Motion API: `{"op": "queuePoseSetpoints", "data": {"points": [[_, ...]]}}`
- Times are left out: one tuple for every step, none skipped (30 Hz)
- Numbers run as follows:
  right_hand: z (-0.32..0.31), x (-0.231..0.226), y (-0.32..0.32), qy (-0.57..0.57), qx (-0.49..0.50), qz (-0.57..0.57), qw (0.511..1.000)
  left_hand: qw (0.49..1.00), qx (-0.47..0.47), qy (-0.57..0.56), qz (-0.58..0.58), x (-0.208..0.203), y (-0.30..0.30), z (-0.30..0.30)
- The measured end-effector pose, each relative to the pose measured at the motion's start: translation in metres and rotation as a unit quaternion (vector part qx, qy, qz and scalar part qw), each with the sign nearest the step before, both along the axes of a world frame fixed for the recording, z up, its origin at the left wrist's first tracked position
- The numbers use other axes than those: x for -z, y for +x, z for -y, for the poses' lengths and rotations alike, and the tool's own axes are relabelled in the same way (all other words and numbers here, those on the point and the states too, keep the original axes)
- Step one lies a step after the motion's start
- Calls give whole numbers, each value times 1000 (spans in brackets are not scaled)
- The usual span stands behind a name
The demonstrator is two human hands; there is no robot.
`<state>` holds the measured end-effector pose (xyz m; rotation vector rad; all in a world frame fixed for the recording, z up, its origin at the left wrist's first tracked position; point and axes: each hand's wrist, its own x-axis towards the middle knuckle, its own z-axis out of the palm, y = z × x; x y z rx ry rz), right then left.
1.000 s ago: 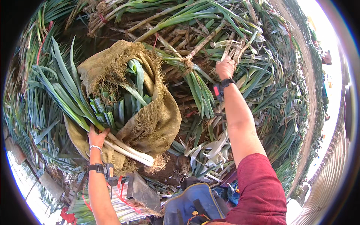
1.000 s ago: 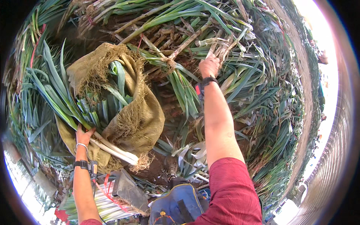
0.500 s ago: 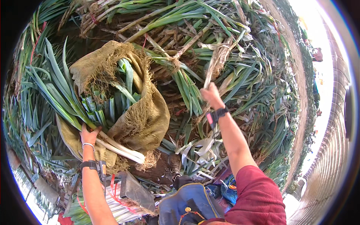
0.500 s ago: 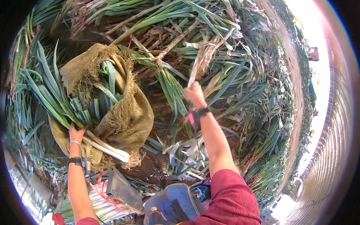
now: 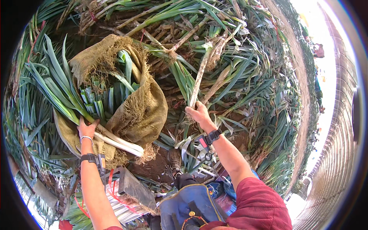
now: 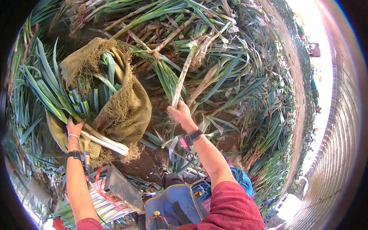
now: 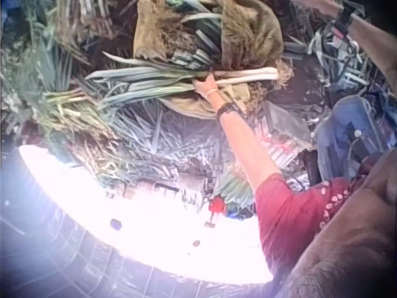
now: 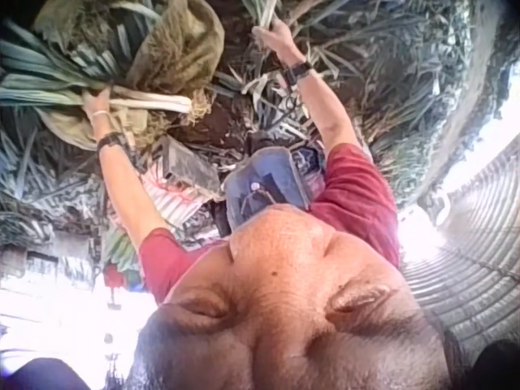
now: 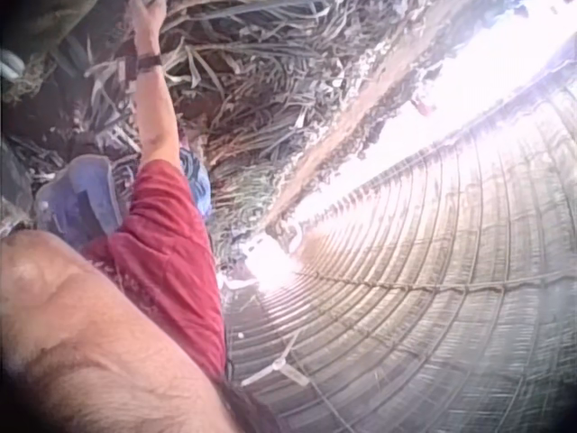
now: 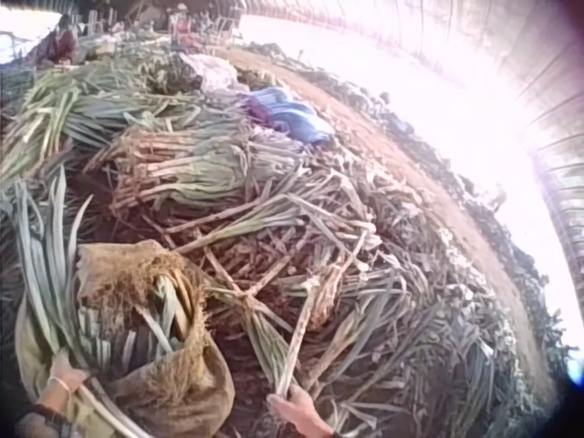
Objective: Cleaning and bundling leeks using red ties in a processing facility.
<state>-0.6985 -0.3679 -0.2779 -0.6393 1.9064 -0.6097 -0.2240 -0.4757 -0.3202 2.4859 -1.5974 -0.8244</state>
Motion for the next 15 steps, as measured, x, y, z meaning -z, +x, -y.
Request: {"op": "queuePoseSetpoints", "data": {"points": [[0,2,-3,-6,-3,-19,1000,1000,-2,4,3,-1,-6,0],[1,3,-4,-5,-3,-23,1000,1000,-5,8,6,-3,-11,0],[5,3,0,-22,13,-3,1000,1000,-10,-1,-3,3,1,-3],[7,4,-1,-38,34,11,999,1000,-11,-3,-5,3,-2,-2],[4,21,-7,-79,48,44,995,1000,-14,3,5,4,-4,0],[8,20,-6,-78,46,44,995,1000,-19,9,17,5,-4,0],[15,20,-5,-72,88,89,990,1000,-21,10,18,5,-3,0],[21,18,-6,-65,130,133,980,999,-23,20,23,5,-3,0],[31,7,1,-60,176,205,961,999,-29,32,32,7,1,-2],[38,4,-2,-62,176,202,961,999,-28,31,29,7,-2,0],[45,1,-6,-76,192,241,948,999,-20,30,27,6,-5,3],[49,-2,-6,-88,208,281,933,999,-13,30,28,5,-6,4],[49,-5,-4,-113,206,267,935,999,-11,29,25,5,-9,5],[44,-13,-5,-117,208,263,935,999,-17,28,20,5,-15,7],[35,-21,0,-97,191,257,942,999,-23,29,18,4,-15,7]]}}
